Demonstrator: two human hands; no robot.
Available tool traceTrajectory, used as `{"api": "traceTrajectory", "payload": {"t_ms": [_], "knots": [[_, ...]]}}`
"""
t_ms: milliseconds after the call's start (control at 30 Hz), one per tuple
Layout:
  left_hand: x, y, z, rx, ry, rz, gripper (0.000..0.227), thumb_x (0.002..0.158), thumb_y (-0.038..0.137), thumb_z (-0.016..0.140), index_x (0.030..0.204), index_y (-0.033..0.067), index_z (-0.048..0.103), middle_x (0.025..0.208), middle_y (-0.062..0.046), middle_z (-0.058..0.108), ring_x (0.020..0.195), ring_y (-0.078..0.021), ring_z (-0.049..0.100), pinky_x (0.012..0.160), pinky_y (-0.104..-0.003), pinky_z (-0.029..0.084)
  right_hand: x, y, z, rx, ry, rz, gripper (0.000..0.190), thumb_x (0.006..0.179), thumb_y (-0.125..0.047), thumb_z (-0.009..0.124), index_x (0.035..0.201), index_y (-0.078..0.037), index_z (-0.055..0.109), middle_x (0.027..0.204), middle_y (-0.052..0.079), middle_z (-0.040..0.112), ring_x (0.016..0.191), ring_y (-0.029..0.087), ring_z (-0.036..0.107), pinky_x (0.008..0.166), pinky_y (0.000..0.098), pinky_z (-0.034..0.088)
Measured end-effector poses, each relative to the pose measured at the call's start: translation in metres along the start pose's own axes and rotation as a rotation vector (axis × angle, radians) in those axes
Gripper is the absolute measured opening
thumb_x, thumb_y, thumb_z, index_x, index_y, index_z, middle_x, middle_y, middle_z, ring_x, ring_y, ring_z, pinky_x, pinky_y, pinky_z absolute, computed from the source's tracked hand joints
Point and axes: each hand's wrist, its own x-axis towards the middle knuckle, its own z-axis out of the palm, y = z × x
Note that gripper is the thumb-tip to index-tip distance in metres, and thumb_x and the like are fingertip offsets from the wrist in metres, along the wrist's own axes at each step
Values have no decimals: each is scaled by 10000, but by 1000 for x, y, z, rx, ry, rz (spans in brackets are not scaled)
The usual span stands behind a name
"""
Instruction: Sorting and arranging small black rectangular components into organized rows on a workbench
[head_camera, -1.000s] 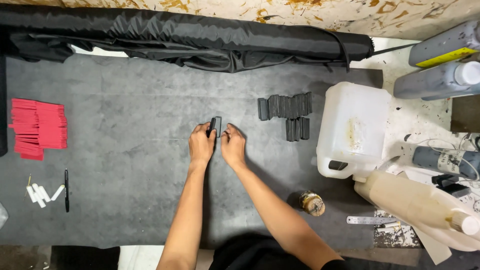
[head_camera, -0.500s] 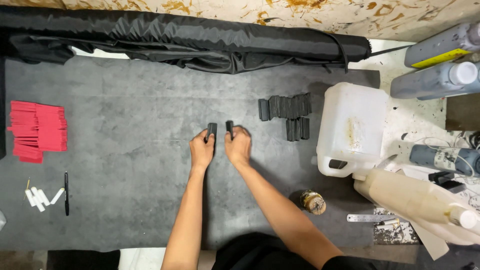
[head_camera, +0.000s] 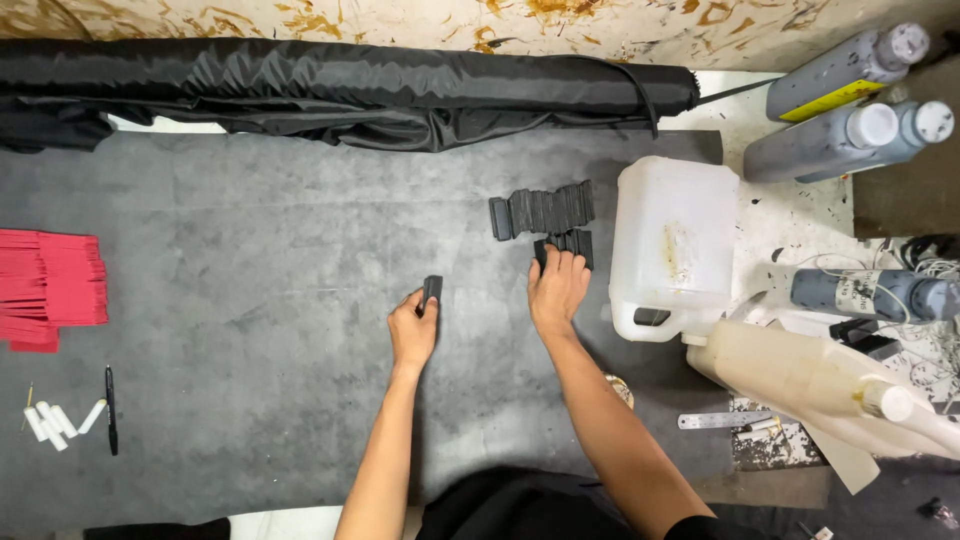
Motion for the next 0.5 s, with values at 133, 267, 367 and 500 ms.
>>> {"api": "traceTrajectory", "payload": {"t_ms": [133,267,367,500], "knots": [[-7,1,13,-29,-27,-28,226,906,134,713,1105,69,800,832,-175,748,809,-340,733,643,-420,586,-6,0,-7,55,21,40,479,722,-282,895,1122,-145,670,825,44,526,794,262,513,671,393,394],[-15,10,34,-70,-76,-87,226,897,180,702,1093,137,808,765,-81,762,757,-244,737,618,-383,584,-19,-4,-23,130,22,146,394,776,-251,843,1110,-133,673,842,35,539,795,261,524,688,405,407],[-19,25,50,-92,-127,-100,219,894,184,698,1083,162,805,746,-50,772,739,-210,743,613,-359,591,-31,-8,-22,109,-2,241,370,771,-238,835,1087,-143,670,852,25,564,805,260,542,704,412,411],[-23,42,63,-107,-187,-86,197,896,172,682,1050,161,805,745,-49,773,732,-199,737,622,-362,590,-49,-17,-17,137,-34,512,348,772,-289,838,1034,-158,650,872,16,608,835,282,577,730,439,428]]}}
